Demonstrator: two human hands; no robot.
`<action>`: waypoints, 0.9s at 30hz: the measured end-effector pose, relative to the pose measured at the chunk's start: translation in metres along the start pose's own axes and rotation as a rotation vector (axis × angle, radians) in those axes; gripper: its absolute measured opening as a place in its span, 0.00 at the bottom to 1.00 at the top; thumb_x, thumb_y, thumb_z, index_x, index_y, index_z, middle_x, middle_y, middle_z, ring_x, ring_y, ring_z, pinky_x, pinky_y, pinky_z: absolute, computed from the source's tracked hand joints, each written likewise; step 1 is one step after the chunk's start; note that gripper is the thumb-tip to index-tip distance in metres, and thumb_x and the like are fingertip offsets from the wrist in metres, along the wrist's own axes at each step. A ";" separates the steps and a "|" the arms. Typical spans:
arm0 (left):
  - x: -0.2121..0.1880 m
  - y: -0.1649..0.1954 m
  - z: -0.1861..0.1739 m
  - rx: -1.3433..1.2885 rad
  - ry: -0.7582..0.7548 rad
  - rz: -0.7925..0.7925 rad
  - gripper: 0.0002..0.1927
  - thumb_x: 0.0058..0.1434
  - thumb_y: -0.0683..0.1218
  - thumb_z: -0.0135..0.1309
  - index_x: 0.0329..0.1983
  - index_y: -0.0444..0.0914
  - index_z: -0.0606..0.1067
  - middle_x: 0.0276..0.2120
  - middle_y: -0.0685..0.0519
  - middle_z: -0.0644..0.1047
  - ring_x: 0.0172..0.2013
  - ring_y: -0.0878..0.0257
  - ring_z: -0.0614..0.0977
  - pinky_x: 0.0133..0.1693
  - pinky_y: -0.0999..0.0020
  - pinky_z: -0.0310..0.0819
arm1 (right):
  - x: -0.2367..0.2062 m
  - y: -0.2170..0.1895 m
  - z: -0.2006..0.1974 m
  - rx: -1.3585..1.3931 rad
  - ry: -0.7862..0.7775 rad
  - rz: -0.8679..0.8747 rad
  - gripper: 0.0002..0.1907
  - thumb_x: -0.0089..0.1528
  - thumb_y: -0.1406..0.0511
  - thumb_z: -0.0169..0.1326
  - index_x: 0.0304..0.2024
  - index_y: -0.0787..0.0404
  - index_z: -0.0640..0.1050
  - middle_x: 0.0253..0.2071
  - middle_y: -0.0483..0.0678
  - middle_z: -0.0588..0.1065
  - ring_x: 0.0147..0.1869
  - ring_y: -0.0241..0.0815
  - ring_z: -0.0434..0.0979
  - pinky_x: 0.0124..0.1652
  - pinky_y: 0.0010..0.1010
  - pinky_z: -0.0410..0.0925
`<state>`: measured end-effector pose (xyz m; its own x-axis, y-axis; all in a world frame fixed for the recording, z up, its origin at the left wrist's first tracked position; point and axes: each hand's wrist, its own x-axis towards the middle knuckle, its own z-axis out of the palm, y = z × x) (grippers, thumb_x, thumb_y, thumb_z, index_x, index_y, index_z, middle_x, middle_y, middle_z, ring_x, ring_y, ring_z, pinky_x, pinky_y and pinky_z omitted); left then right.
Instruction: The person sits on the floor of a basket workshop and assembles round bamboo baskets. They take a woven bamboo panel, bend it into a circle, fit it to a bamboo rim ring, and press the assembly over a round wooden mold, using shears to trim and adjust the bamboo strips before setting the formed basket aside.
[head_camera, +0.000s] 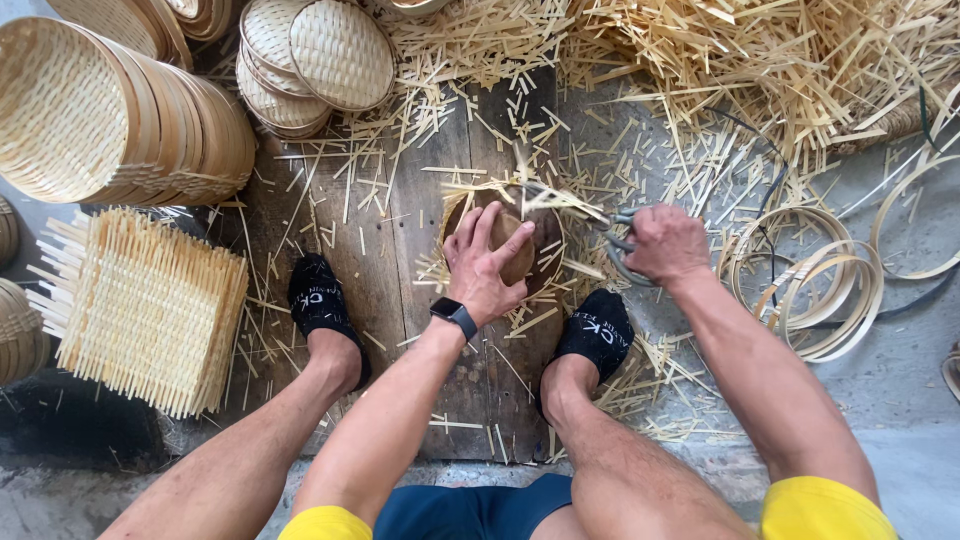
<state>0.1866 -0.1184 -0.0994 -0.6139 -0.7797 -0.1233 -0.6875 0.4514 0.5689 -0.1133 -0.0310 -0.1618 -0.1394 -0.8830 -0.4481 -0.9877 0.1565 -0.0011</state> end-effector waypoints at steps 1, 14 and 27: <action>0.000 -0.002 -0.002 -0.025 -0.005 0.026 0.47 0.35 0.48 0.70 0.64 0.57 0.72 0.70 0.44 0.58 0.70 0.41 0.56 0.64 0.38 0.54 | -0.001 0.006 -0.002 0.022 0.041 0.005 0.17 0.70 0.53 0.50 0.38 0.60 0.74 0.36 0.49 0.72 0.38 0.41 0.72 0.37 0.35 0.71; 0.004 -0.017 -0.020 0.256 -0.135 0.266 0.51 0.30 0.45 0.69 0.64 0.61 0.71 0.71 0.51 0.59 0.69 0.42 0.55 0.65 0.38 0.50 | 0.009 -0.020 -0.012 -0.005 0.102 -0.067 0.11 0.66 0.59 0.54 0.37 0.60 0.75 0.33 0.50 0.73 0.39 0.41 0.75 0.38 0.34 0.71; -0.001 -0.012 0.001 -0.023 0.028 -0.051 0.55 0.33 0.49 0.72 0.70 0.52 0.66 0.68 0.45 0.58 0.66 0.39 0.60 0.62 0.39 0.58 | 0.004 -0.020 -0.015 -0.064 0.295 -0.108 0.10 0.62 0.60 0.57 0.34 0.60 0.77 0.30 0.50 0.73 0.32 0.41 0.72 0.32 0.32 0.69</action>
<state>0.1950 -0.1222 -0.1069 -0.5667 -0.8136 -0.1299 -0.7086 0.4008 0.5807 -0.0948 -0.0443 -0.1500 -0.0391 -0.9848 -0.1695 -0.9990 0.0353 0.0258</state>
